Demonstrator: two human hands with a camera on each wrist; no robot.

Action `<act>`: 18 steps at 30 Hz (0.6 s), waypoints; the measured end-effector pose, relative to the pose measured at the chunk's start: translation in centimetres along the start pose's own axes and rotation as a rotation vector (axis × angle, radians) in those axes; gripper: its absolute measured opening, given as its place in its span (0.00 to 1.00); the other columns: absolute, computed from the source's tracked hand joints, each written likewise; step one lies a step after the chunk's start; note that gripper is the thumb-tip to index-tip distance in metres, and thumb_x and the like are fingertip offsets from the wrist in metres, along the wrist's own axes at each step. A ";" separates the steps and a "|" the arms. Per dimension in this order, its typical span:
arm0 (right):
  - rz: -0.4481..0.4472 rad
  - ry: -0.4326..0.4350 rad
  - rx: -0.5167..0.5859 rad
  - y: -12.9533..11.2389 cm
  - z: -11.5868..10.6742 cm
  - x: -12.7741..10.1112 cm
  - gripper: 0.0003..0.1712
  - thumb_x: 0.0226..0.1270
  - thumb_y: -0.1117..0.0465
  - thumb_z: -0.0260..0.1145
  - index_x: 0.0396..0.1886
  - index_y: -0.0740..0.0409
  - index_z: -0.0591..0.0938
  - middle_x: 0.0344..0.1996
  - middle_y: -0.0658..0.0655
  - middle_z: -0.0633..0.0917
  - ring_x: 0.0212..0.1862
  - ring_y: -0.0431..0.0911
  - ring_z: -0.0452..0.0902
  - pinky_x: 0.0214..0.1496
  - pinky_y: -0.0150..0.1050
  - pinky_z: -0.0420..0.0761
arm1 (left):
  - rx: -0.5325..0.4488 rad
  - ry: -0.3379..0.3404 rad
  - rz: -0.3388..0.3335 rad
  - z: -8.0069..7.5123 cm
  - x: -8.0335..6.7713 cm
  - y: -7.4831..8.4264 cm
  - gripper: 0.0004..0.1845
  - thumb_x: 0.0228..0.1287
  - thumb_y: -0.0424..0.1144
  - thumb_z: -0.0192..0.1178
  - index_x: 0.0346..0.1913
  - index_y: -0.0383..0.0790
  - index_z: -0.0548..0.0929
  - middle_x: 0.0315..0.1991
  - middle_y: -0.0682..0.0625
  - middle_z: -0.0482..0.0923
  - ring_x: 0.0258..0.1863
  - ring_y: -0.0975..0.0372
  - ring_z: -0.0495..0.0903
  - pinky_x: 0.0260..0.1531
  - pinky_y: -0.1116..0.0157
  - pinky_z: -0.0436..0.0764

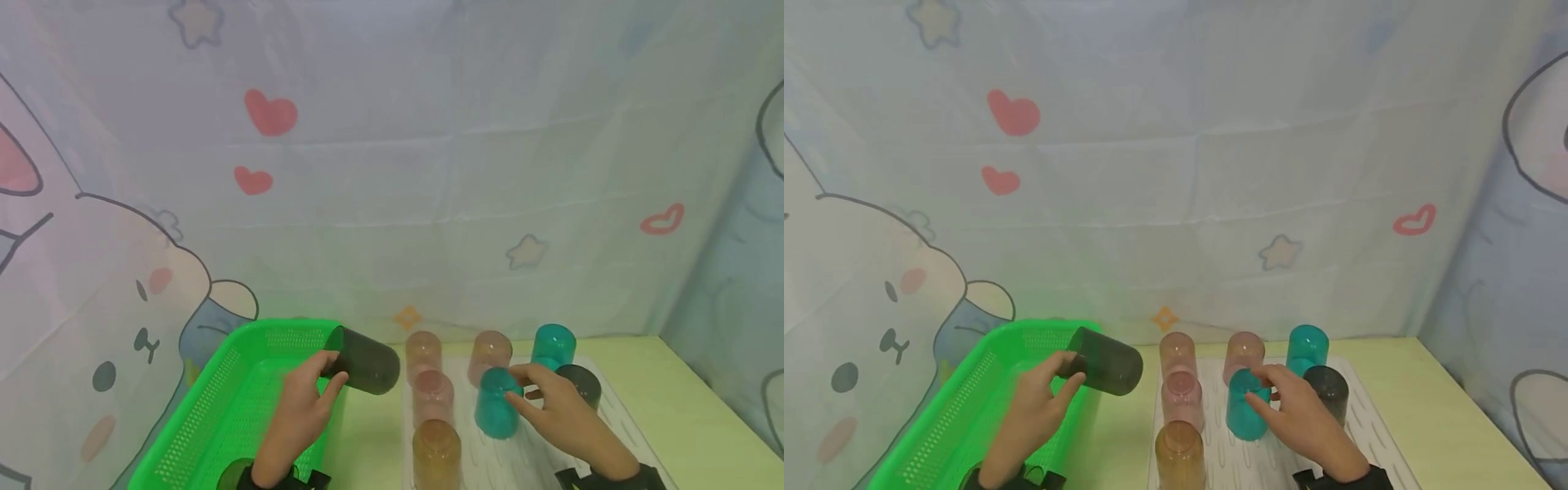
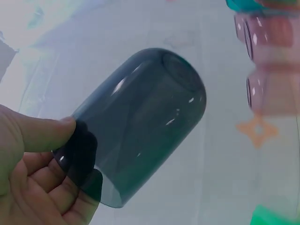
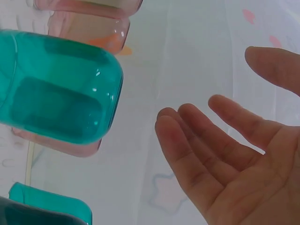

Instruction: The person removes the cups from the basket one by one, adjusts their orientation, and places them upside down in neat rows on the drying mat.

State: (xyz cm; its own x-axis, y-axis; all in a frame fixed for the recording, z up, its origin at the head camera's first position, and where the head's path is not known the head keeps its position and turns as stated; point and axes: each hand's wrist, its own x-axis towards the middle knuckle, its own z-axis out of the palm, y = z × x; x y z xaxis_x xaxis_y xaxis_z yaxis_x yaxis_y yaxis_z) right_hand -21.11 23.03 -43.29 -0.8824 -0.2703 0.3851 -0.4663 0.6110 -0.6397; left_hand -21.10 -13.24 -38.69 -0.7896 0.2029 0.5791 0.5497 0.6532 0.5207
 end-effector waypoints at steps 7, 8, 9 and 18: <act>0.005 0.027 0.071 -0.4 0.9 -0.1 0.27 0.67 0.59 0.63 0.62 0.62 0.68 0.55 0.61 0.74 0.49 0.55 0.76 0.42 0.36 0.80 | -0.182 0.077 0.033 3.1 0.4 2.1 0.11 0.59 0.33 0.65 0.45 0.37 0.81 0.36 0.54 0.81 0.35 0.65 0.78 0.37 0.63 0.78; 0.009 0.029 0.083 -0.5 1.0 -0.1 0.27 0.67 0.59 0.64 0.62 0.61 0.68 0.56 0.61 0.74 0.49 0.55 0.76 0.43 0.36 0.80 | -0.211 0.091 0.041 3.5 0.5 2.4 0.11 0.59 0.32 0.65 0.45 0.38 0.81 0.35 0.54 0.81 0.35 0.65 0.78 0.38 0.62 0.78; 0.010 0.033 0.096 -0.5 1.0 -0.1 0.28 0.67 0.59 0.64 0.63 0.61 0.67 0.57 0.61 0.73 0.50 0.55 0.76 0.43 0.36 0.80 | -0.242 0.101 0.046 3.9 0.6 2.7 0.10 0.60 0.33 0.65 0.44 0.38 0.81 0.35 0.54 0.81 0.35 0.64 0.79 0.38 0.62 0.78; -0.051 0.074 0.206 -1.4 1.8 0.2 0.31 0.67 0.61 0.63 0.66 0.60 0.63 0.60 0.61 0.70 0.54 0.56 0.74 0.47 0.38 0.80 | -0.465 0.149 0.021 7.1 0.9 5.1 0.07 0.61 0.32 0.63 0.42 0.39 0.81 0.35 0.53 0.82 0.35 0.62 0.79 0.40 0.62 0.78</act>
State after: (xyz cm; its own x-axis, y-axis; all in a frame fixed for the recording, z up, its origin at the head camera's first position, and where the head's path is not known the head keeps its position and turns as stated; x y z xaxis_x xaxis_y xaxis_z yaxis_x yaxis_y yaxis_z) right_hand -20.77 20.80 -43.54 -0.8537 -0.2370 0.4637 -0.5202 0.4309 -0.7374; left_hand -20.96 -4.53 -39.99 -0.7483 0.0839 0.6580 0.6553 0.2482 0.7135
